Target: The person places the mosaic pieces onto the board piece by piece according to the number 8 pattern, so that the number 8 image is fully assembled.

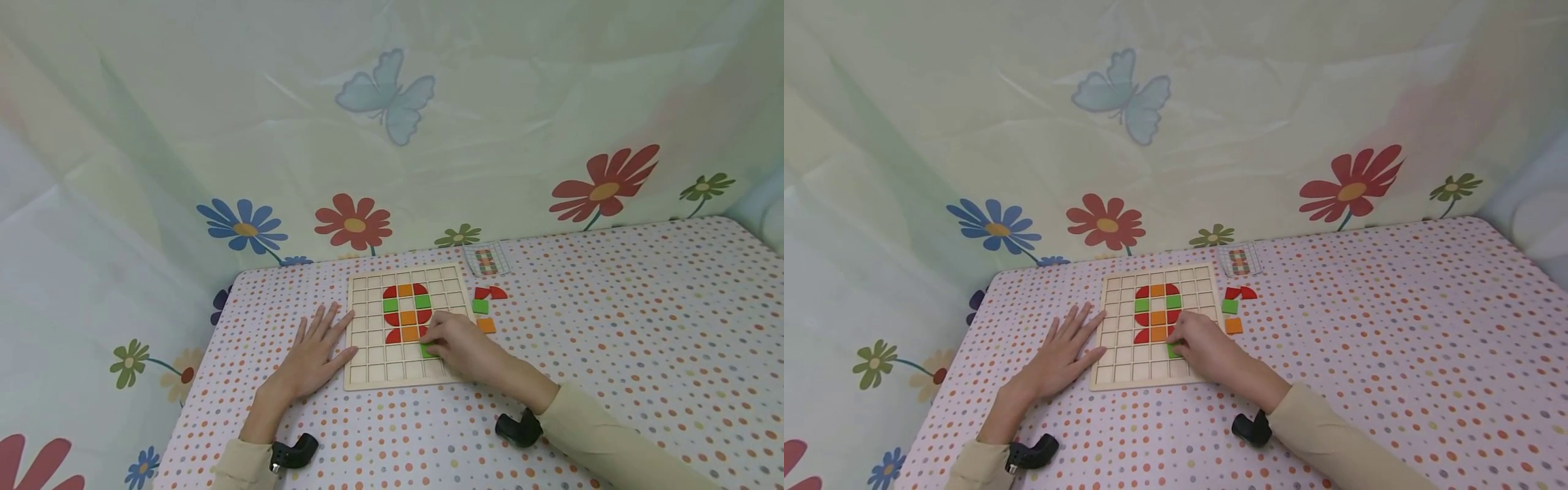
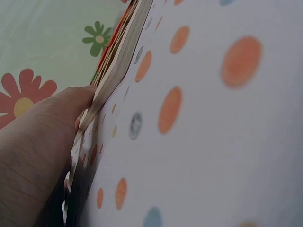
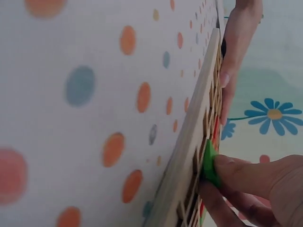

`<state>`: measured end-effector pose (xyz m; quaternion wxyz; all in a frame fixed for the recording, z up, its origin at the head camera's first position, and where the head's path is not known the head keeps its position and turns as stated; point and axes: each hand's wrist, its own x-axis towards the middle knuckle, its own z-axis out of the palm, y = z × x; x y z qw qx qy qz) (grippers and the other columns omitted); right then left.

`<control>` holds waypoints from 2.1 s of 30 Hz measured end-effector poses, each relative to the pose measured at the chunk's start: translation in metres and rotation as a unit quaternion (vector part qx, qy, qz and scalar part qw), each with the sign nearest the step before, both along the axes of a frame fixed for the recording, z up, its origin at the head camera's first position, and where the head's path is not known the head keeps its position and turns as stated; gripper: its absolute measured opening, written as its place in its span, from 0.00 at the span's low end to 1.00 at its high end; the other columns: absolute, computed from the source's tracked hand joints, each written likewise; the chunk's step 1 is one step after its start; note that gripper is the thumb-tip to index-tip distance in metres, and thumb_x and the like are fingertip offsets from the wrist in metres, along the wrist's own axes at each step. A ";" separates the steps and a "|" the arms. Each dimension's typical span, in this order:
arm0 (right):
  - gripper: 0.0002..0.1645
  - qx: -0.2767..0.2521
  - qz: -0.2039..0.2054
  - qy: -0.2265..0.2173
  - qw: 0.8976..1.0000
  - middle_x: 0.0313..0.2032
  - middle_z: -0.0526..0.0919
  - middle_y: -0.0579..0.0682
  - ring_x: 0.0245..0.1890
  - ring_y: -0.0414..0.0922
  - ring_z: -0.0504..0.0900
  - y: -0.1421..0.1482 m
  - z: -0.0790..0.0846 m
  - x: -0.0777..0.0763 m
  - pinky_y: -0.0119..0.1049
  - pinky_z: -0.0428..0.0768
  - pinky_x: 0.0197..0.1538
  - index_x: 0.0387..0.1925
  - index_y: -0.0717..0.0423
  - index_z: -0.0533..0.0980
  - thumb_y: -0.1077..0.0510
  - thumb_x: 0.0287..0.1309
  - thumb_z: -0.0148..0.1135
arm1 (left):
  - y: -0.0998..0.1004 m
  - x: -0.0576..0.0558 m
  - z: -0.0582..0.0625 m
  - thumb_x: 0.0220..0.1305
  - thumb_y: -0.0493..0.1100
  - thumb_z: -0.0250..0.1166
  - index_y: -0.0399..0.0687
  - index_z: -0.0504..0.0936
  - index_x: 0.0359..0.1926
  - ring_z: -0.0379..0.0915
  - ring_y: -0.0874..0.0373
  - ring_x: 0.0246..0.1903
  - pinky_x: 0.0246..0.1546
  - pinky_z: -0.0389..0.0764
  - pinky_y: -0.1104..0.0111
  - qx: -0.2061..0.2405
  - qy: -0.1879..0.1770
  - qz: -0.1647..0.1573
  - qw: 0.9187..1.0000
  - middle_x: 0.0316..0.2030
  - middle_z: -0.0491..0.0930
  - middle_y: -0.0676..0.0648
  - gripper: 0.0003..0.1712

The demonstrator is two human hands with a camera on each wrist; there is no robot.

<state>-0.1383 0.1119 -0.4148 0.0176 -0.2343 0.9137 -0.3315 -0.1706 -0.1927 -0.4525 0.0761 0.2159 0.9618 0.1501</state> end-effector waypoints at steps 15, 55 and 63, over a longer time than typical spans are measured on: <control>0.10 0.023 -0.012 -0.002 1.000 0.37 0.80 0.44 0.38 0.41 0.75 -0.001 -0.002 0.006 0.31 0.81 0.41 0.44 0.66 0.89 0.71 0.60 0.72 | 0.001 -0.001 -0.003 0.77 0.66 0.52 0.57 0.53 0.84 0.29 0.44 0.83 0.80 0.32 0.43 0.003 0.003 0.000 1.000 0.84 0.41 0.44 0.43; 0.12 0.054 0.089 0.044 0.994 0.50 0.84 0.52 0.54 0.51 0.80 0.006 0.001 -0.018 0.44 0.84 0.57 0.48 0.63 0.88 0.71 0.64 0.69 | -0.001 0.001 -0.006 0.77 0.66 0.51 0.56 0.54 0.84 0.30 0.44 0.83 0.80 0.33 0.42 0.007 0.010 -0.001 1.000 0.84 0.42 0.43 0.43; 0.09 0.046 0.081 0.044 0.995 0.45 0.82 0.49 0.48 0.46 0.79 0.009 -0.004 -0.020 0.38 0.85 0.50 0.44 0.60 0.89 0.70 0.62 0.72 | 0.000 0.000 -0.006 0.77 0.66 0.51 0.57 0.54 0.84 0.30 0.45 0.83 0.80 0.32 0.43 0.006 0.013 -0.002 1.000 0.84 0.41 0.44 0.43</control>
